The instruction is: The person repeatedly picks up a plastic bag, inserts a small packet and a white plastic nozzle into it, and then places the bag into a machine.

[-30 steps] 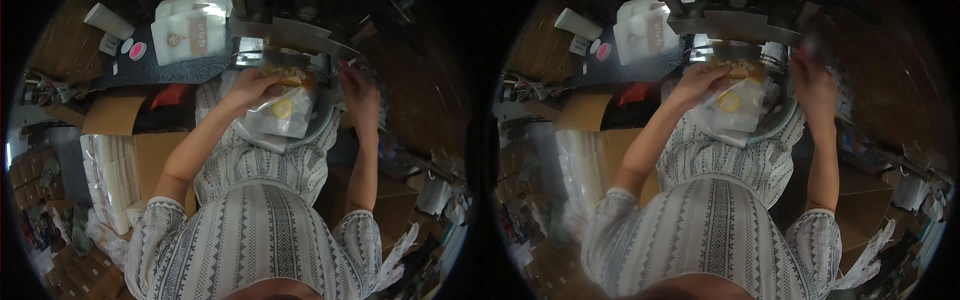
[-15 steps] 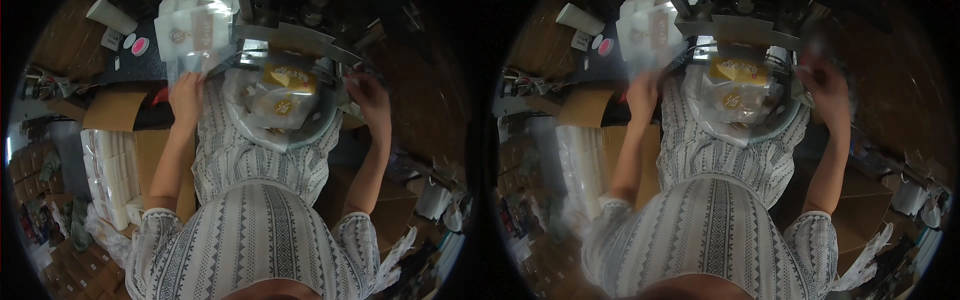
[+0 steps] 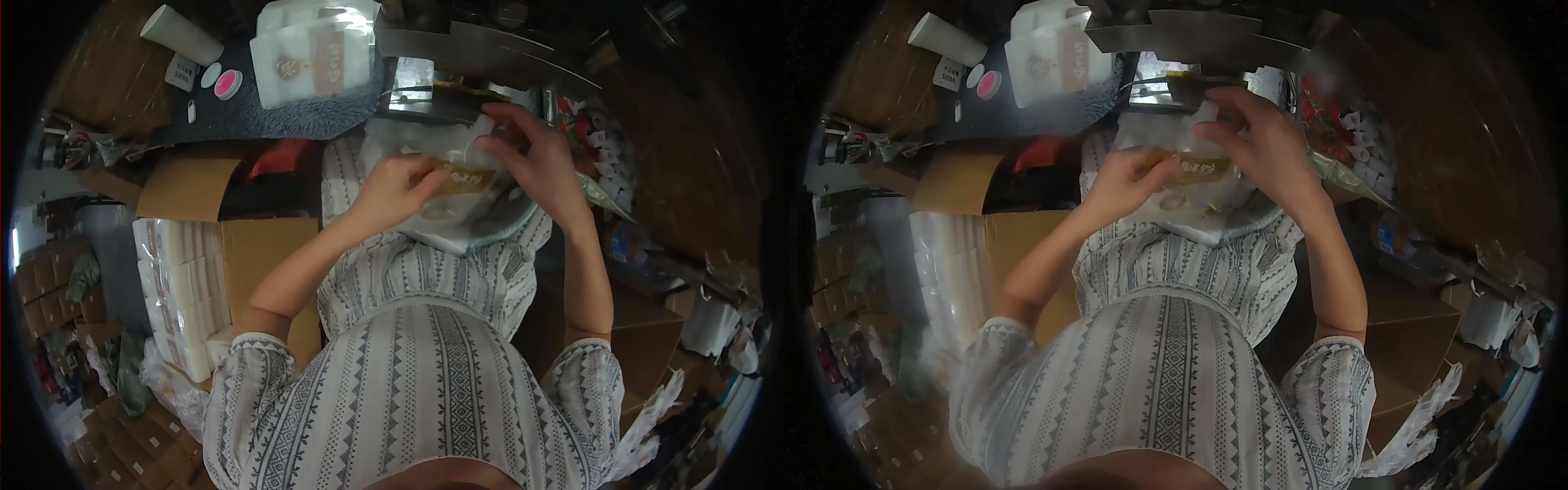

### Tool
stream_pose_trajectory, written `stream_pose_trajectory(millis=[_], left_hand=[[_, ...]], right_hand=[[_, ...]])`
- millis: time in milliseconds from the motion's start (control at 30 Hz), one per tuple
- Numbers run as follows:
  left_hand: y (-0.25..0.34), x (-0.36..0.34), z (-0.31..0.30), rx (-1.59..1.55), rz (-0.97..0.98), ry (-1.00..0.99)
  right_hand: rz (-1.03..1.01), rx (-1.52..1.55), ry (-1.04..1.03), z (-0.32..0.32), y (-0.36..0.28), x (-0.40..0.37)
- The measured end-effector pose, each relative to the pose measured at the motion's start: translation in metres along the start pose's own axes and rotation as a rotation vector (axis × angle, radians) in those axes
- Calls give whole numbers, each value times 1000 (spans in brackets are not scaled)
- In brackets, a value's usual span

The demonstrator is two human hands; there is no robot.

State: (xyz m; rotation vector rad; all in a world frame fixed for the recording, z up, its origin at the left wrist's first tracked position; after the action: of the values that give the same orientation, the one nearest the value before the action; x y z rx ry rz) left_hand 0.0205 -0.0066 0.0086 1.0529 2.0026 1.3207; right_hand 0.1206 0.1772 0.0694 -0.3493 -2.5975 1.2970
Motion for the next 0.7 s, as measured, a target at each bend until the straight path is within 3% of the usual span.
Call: stream_pose_trajectory(millis=[33, 100, 233, 333, 400, 467, 500, 567, 700], left_hand=[[1, 11, 2, -2, 6, -2], [1, 35, 2, -279, -296, -62], [3, 61, 6, -618, -437, 60], [1, 55, -1, -442, -407, 38], [-13, 57, -25, 183, -90, 220], [-32, 69, -70, 698, 285, 696], [-47, 62, -77, 700, 281, 694], [-74, 55, -79, 1183, 231, 546], [-61, 15, -67, 1056, 277, 388]], right_hand=[[25, -11, 100, -4, 7, -2], [46, -24, 201, -16, 17, -7], [125, -348, 303, -47, 43, -28], [275, -654, 380, -65, 78, -24], [346, -822, 384, -68, 101, -21], [227, -756, 390, -64, 119, -20], [228, -753, 387, -62, 115, -21], [309, -655, 359, -63, 101, -19], [340, -583, 335, -65, 93, -22]])
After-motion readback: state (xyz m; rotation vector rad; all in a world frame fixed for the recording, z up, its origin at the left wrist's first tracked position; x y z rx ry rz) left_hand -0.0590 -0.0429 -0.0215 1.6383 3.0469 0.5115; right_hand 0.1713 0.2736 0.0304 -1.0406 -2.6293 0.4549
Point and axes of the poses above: each hand's wrist, its own x-axis towards the middle knuckle, its own z-axis out of the palm, y = z × x, the point moved 1 cm from there along x, towards the middle knuckle
